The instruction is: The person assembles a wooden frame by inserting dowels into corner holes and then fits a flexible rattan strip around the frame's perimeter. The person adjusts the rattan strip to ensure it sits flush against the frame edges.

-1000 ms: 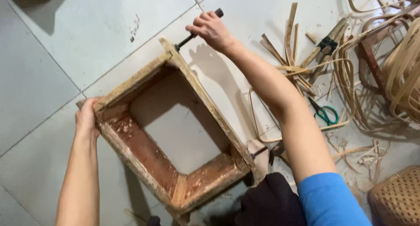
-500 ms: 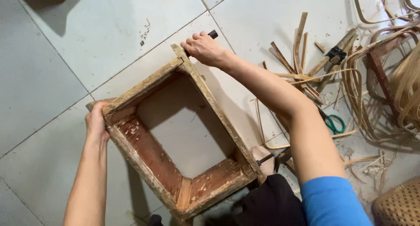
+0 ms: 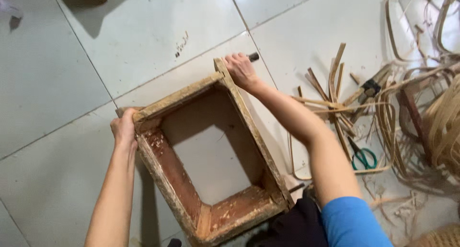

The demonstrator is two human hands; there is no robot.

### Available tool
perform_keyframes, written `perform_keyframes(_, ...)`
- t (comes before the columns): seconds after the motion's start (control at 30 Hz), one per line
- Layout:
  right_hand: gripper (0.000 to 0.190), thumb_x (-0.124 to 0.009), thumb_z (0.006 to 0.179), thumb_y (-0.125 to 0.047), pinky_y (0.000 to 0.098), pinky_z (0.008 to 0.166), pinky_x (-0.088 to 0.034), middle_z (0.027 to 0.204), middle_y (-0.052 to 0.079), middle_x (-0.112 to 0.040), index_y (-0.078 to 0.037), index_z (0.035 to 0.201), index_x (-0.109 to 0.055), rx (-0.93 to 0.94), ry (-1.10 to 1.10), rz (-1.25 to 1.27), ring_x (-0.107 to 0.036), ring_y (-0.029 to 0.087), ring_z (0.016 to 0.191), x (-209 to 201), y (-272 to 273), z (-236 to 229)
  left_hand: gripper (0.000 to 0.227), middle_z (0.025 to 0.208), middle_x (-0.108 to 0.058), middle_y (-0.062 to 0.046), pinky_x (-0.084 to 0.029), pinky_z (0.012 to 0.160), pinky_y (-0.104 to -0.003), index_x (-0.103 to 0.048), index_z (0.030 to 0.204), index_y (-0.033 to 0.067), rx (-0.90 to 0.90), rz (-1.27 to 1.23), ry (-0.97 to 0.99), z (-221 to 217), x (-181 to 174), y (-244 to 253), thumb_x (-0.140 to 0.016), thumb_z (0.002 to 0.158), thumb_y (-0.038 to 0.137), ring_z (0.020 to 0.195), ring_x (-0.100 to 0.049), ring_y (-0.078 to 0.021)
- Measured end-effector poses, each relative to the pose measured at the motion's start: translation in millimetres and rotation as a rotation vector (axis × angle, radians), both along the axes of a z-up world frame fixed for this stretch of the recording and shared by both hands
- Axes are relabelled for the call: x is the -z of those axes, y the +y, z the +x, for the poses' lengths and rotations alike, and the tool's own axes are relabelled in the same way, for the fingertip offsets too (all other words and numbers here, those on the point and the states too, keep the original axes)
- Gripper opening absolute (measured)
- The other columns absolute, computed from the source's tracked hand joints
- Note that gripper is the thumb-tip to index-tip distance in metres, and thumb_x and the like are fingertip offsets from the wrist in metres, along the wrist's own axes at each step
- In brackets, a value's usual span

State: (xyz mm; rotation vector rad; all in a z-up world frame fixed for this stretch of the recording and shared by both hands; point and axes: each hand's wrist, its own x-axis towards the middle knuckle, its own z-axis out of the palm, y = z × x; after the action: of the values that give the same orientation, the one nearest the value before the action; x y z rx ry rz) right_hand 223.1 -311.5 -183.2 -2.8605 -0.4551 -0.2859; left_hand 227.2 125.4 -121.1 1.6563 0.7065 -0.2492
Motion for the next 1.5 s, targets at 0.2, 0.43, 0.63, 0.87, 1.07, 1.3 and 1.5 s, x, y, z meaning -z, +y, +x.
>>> perform_keyframes(0.2, 0.023, -0.065, 0.090, -0.021, 0.0490, 0.072, -0.054, 0.092, 0.015, -0.070, -0.016, 0.112, -0.065, -0.104, 0.755, -0.012, -0.069, 0.032, 0.086, -12.9, 2.3, 49.2, 0.025, 0.076, -0.066, -0.006, -0.051, 0.055, -0.035, -0.069, 0.077, -0.0014, 0.062, 0.113, -0.007, -4.6, -14.1, -10.8, -0.075, 0.076, 0.023, 0.064, -0.061, -0.0165)
perform_keyframes(0.43, 0.015, -0.062, 0.093, -0.015, 0.0439, 0.068, -0.054, 0.086, 0.014, -0.071, -0.007, 0.105, -0.067, -0.015, -0.090, 0.004, -0.069, 0.030, 0.079, -0.2, 4.8, 12.2, 0.033, 0.077, -0.064, -0.007, -0.048, 0.057, -0.037, -0.065, 0.077, -0.0027, 0.050, 0.162, 0.015, 0.9, -8.2, -9.8, -0.078, 0.079, 0.027, 0.064, -0.059, -0.0177)
perform_keyframes(0.63, 0.018, -0.062, 0.094, -0.022, 0.0420, 0.060, -0.051, 0.081, 0.015, -0.070, -0.012, 0.106, -0.072, -0.151, 0.591, -0.188, -0.060, 0.027, 0.069, -9.6, -1.8, 51.5, 0.028, 0.080, -0.069, -0.008, -0.052, 0.059, -0.037, -0.069, 0.082, 0.0000, 0.049, 0.035, 0.028, -2.2, -14.6, -11.3, -0.074, 0.075, 0.026, 0.066, -0.065, -0.0192)
perform_keyframes(0.87, 0.019, -0.059, 0.101, -0.011, 0.0381, 0.072, -0.056, 0.084, 0.012, -0.066, -0.004, 0.115, -0.070, -0.126, -0.453, -0.057, -0.065, 0.026, 0.083, -24.5, 3.7, 3.3, 0.032, 0.080, -0.067, -0.009, -0.051, 0.059, -0.035, -0.068, 0.081, -0.0038, 0.098, 0.130, 0.058, -1.7, -21.5, -14.2, -0.074, 0.078, 0.028, 0.067, -0.063, -0.0180)
perform_keyframes(1.07, 0.017, -0.061, 0.099, -0.024, 0.0402, 0.061, -0.054, 0.076, 0.008, -0.067, -0.012, 0.098, -0.072, -0.084, 0.579, -0.115, -0.065, 0.025, 0.069, -7.1, 2.2, 35.2, 0.027, 0.079, -0.068, -0.009, -0.053, 0.057, -0.034, -0.070, 0.081, -0.0003, 0.090, -0.023, 0.037, -7.5, -18.1, -10.4, -0.072, 0.075, 0.026, 0.065, -0.065, -0.0187)
perform_keyframes(1.3, 0.017, -0.068, 0.090, -0.023, 0.0421, 0.069, -0.055, 0.082, 0.010, -0.070, -0.009, 0.098, -0.073, -0.162, -0.013, -0.059, -0.067, 0.029, 0.076, -2.6, -8.3, 11.2, 0.034, 0.082, -0.072, -0.010, -0.053, 0.065, -0.033, -0.073, 0.087, -0.0017, 0.129, 0.169, 0.036, -0.1, -16.7, -14.2, -0.073, 0.078, 0.031, 0.072, -0.068, -0.0178)
perform_keyframes(1.5, 0.020, -0.064, 0.106, -0.023, 0.0399, 0.067, -0.056, 0.085, 0.011, -0.071, -0.009, 0.095, -0.072, 0.055, 0.223, -0.107, -0.068, 0.025, 0.073, -0.7, 10.4, 12.3, 0.034, 0.087, -0.070, -0.011, -0.055, 0.064, -0.034, -0.071, 0.095, -0.0005, 0.162, -0.016, 0.116, -0.5, -23.2, -7.1, -0.072, 0.077, 0.029, 0.072, -0.068, -0.0172)
